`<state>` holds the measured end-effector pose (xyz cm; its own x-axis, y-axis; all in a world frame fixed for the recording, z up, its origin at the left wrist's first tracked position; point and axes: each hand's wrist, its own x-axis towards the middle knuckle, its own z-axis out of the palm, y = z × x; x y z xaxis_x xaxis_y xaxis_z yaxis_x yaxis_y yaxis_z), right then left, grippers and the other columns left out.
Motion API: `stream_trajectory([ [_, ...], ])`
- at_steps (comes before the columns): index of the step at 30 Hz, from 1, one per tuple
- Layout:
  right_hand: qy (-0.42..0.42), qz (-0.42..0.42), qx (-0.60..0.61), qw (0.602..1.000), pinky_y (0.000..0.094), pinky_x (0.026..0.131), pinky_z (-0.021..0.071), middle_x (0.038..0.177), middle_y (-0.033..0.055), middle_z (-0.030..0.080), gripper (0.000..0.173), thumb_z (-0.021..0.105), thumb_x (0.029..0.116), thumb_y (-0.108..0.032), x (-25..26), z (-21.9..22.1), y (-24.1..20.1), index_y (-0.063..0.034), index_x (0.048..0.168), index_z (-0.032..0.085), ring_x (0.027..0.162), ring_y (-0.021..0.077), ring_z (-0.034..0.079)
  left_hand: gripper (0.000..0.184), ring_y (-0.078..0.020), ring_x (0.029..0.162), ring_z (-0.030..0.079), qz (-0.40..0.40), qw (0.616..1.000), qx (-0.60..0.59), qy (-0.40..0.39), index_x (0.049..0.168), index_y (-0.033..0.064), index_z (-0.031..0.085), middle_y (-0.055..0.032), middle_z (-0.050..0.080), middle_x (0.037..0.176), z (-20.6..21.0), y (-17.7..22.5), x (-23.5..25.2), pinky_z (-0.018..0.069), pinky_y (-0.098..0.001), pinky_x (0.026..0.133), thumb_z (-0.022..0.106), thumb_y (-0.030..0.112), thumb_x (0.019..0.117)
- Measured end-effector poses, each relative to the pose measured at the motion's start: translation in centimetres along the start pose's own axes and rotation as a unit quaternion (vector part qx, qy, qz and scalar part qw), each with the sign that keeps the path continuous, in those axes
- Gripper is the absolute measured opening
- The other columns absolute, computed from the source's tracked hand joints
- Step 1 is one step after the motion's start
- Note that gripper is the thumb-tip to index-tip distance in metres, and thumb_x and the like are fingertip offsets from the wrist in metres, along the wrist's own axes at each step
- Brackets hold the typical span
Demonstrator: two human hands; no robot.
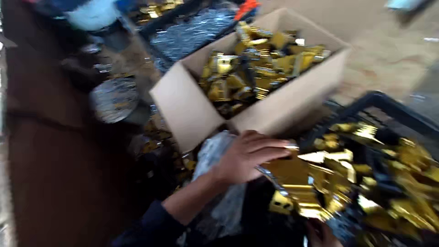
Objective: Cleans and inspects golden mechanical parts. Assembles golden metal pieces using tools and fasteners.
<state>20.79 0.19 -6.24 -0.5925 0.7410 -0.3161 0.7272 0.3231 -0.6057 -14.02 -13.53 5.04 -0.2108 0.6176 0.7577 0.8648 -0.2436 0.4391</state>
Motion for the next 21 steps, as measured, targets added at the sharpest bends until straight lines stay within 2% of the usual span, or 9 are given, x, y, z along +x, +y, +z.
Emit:
stream_trajectory([
  [3,-0.017,0.048,-0.023,0.998,0.0658,0.089,0.0535,0.113,0.0237,0.072,0.043,0.068,0.0975,-0.024,-0.2,-0.3,-1.5,0.0003,0.132,0.064,0.101,0.0419,0.071,0.025,-0.0193,0.113,0.067,0.054,0.997,0.051,-0.026,0.109,0.0108,0.077,-0.0073,0.073,0.121,0.8,-0.3,0.6,0.0493,-0.0417,0.101,0.073,0.004,0.0852],
  [7,-0.154,0.131,-0.092,0.975,0.0665,0.1,0.0476,0.126,0.0233,0.067,0.055,0.065,0.1,-0.038,0.1,-0.6,-1.9,-0.0079,0.145,0.053,0.118,0.0441,0.064,0.023,-0.018,0.11,0.069,0.035,0.995,0.076,-0.048,0.108,0.0115,0.078,-0.0071,0.073,0.121,1.8,-0.4,1.6,0.051,-0.0395,0.1,0.074,0.007,0.0857],
  [10,-0.176,0.152,-0.098,0.968,0.0643,0.104,0.0463,0.132,0.0213,0.065,0.06,0.062,0.101,-0.043,0.6,-0.6,-1.9,-0.0116,0.15,0.05,0.123,0.0413,0.062,0.035,-0.0172,0.112,0.069,-0.086,0.99,0.06,-0.094,0.114,0.0118,0.077,-0.0043,0.072,0.124,2.5,-0.2,2.3,0.0552,-0.0415,0.099,0.082,0.015,0.0797],
  [11,-0.178,0.156,-0.098,0.967,0.0637,0.103,0.0471,0.131,0.0202,0.066,0.058,0.061,0.1011,-0.045,0.8,-0.6,-2.0,-0.0126,0.148,0.051,0.123,0.0405,0.063,0.037,-0.0156,0.112,0.07,-0.151,0.98,0.05,-0.115,0.115,0.0119,0.077,-0.0033,0.073,0.122,2.4,-0.5,2.8,0.0578,-0.042,0.098,0.084,0.018,0.0793],
  [13,-0.188,0.168,-0.096,0.963,0.0642,0.101,0.0479,0.129,0.0201,0.066,0.053,0.058,0.1019,-0.044,1.0,-0.6,-1.9,-0.0132,0.145,0.053,0.121,0.0403,0.063,0.038,-0.0175,0.098,0.071,-0.336,0.932,0.0,-0.139,0.115,0.0094,0.075,-0.0063,0.075,0.108,2.4,-1.6,4.6,0.0585,-0.0468,0.089,0.087,0.023,0.0819],
  [15,-0.202,0.17,-0.093,0.96,0.0649,0.1,0.048,0.128,0.0214,0.066,0.048,0.055,0.1036,-0.04,1.0,-0.8,-1.9,-0.0121,0.143,0.054,0.121,0.0414,0.063,0.038,-0.0155,0.092,0.068,-0.516,0.84,-0.138,-0.097,0.124,0.0026,0.063,-0.0087,0.071,0.107,2.4,-3.7,7.4,0.0576,-0.0367,0.085,0.076,0.019,0.0922],
  [17,-0.201,0.152,-0.075,0.965,0.0639,0.1,0.0484,0.125,0.0221,0.067,0.044,0.053,0.1052,-0.035,1.1,-1.0,-2.0,-0.0117,0.142,0.055,0.12,0.0414,0.063,0.039,-0.0107,0.091,0.068,-0.586,0.766,-0.266,0.013,0.136,0.0106,0.052,-0.0035,0.068,0.113,1.7,-6.5,11.1,0.0573,-0.026,0.079,0.061,0.029,0.1023],
  [19,-0.19,0.136,-0.044,0.971,0.0622,0.102,0.0479,0.124,0.0239,0.067,0.042,0.052,0.1067,-0.029,0.7,-2.1,-2.3,-0.0089,0.144,0.054,0.119,0.0419,0.064,0.054,-0.0112,0.107,0.067,-0.551,0.763,-0.324,0.098,0.15,0.0188,0.036,-0.0013,0.062,0.13,0.1,-8.4,15.0,0.0569,-0.0255,0.09,0.053,0.043,0.1049],
  [21,-0.144,0.118,0.0,0.983,0.0612,0.098,0.0499,0.116,0.0241,0.068,0.039,0.054,0.106,-0.025,-0.3,-3.5,-2.3,-0.0038,0.139,0.056,0.111,0.0406,0.066,0.074,-0.0212,0.126,0.061,-0.508,0.779,-0.343,0.128,0.157,0.0136,0.024,-0.0095,0.053,0.146,-1.1,-9.8,17.9,0.0535,-0.0364,0.102,0.042,0.061,0.1034],
])
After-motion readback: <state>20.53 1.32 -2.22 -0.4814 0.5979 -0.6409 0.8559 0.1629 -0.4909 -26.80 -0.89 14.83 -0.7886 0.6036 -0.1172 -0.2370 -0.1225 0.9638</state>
